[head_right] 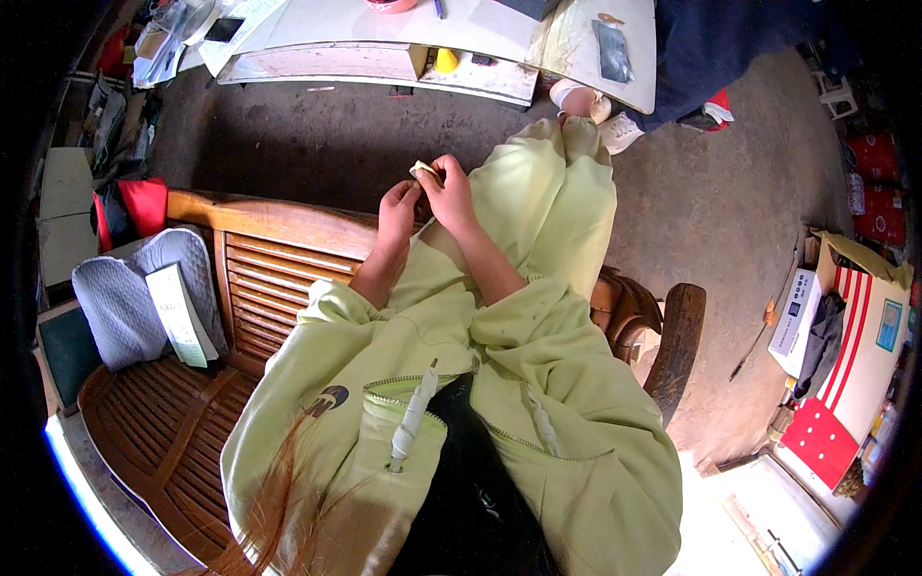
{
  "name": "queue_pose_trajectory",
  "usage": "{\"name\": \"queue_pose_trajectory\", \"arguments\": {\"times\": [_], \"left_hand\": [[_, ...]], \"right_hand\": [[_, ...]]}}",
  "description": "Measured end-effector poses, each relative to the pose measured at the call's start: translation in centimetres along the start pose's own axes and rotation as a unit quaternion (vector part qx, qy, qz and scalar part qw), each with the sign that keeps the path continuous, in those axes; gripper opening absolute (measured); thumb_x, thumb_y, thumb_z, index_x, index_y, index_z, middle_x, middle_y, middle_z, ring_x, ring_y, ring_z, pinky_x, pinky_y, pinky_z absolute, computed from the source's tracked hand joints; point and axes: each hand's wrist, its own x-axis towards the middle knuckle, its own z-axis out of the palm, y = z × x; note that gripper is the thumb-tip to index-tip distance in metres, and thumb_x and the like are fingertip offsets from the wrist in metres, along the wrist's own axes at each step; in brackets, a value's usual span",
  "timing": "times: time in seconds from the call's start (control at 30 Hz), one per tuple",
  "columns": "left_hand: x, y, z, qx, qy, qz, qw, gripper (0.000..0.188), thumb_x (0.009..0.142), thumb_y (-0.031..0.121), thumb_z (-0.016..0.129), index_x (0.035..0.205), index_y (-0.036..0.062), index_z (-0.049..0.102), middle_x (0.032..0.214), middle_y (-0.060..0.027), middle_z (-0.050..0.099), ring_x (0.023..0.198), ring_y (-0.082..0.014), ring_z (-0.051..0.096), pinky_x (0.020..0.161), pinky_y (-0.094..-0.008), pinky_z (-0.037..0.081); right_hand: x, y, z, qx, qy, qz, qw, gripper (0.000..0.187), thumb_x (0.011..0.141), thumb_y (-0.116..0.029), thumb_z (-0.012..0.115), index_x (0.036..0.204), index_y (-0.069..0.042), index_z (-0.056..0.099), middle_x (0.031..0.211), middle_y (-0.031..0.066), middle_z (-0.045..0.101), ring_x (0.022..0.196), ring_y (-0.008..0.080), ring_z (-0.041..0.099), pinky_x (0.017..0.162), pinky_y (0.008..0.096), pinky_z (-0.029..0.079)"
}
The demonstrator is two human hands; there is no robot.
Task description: The person sits at a table and assembles keyrings by hand. They pick up small metal rings and a rectangular tag, then thread the rings through the tag's hole. The person handles the components one at a time, occasionally picking up a water bottle and placing it back on the table.
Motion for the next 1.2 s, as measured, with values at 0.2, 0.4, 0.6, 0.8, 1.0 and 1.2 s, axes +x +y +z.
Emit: {"name": "queue_pose_trajectory", "arguments": {"times": [0.2, 0.4, 0.6, 0.8, 1.0, 1.2], "left_hand": [[-0.2, -0.2, 0.1, -0.065, -0.003, -0.055, 0.996, 0.015, 0.090, 0.014, 0.047, 0.082, 0.0062, 0.057, 0.067, 0.0038, 0.050, 0.057, -0.0046, 0.044, 0.051, -0.0200, 0.034], [0.2, -1.2, -0.2, -0.061, -0.013, -0.072, 0.995, 0.018, 0.089, 0.012, 0.043, 0.089, 0.0022, 0.058, 0.078, -0.0008, 0.057, 0.067, -0.0071, 0.052, 0.060, -0.0214, 0.042], [0.9, -2.5, -0.9, -0.085, -0.031, -0.087, 0.992, 0.019, 0.090, 0.013, 0.044, 0.097, 0.0014, 0.058, 0.087, -0.0039, 0.060, 0.075, -0.0116, 0.056, 0.067, -0.0248, 0.045], [0.2, -1.5, -0.2, -0.063, -0.004, -0.085, 0.994, 0.018, 0.088, 0.011, 0.041, 0.090, 0.0034, 0.058, 0.078, 0.0012, 0.056, 0.065, -0.0068, 0.049, 0.057, -0.0213, 0.038], [0.7, -2.1, -0.6, -0.050, -0.017, -0.096, 0.994, 0.021, 0.090, 0.012, 0.043, 0.099, 0.0004, 0.057, 0.085, -0.0028, 0.059, 0.075, -0.0107, 0.055, 0.065, -0.0245, 0.044], [0.8, -2.1, -0.5, -0.057, -0.027, -0.093, 0.994, 0.022, 0.090, 0.013, 0.044, 0.103, -0.0002, 0.056, 0.087, -0.0036, 0.059, 0.075, -0.0113, 0.056, 0.066, -0.0249, 0.044]], "right_hand": [[0.0, -0.2, 0.1, 0.012, -0.010, 0.033, 0.999, 0.025, 0.077, -0.018, 0.068, 0.078, -0.001, 0.049, 0.069, 0.0091, 0.055, 0.063, 0.0184, 0.053, 0.059, 0.0319, 0.044], [0.1, 0.6, 0.2, 0.018, -0.005, 0.018, 1.000, 0.026, 0.077, -0.018, 0.068, 0.077, 0.000, 0.050, 0.069, 0.0091, 0.055, 0.063, 0.0183, 0.053, 0.059, 0.0320, 0.044], [0.1, 0.9, 0.4, 0.033, -0.007, 0.033, 0.999, 0.026, 0.077, -0.018, 0.069, 0.077, 0.000, 0.050, 0.069, 0.0092, 0.054, 0.063, 0.0180, 0.051, 0.059, 0.0318, 0.043], [0.0, 0.3, 0.2, -0.006, -0.014, 0.006, 1.000, 0.022, 0.081, -0.016, 0.066, 0.078, -0.002, 0.048, 0.069, 0.0013, 0.050, 0.064, 0.0076, 0.044, 0.056, 0.0247, 0.040], [0.2, 0.6, 0.3, 0.019, 0.006, 0.031, 0.999, 0.030, 0.074, -0.022, 0.070, 0.077, 0.000, 0.050, 0.068, 0.0095, 0.054, 0.061, 0.0173, 0.051, 0.056, 0.0316, 0.042], [0.4, 1.2, 0.5, 0.066, -0.005, 0.072, 0.995, 0.024, 0.080, -0.016, 0.067, 0.075, -0.003, 0.048, 0.068, -0.0002, 0.050, 0.063, 0.0054, 0.046, 0.053, 0.0224, 0.039]]}}
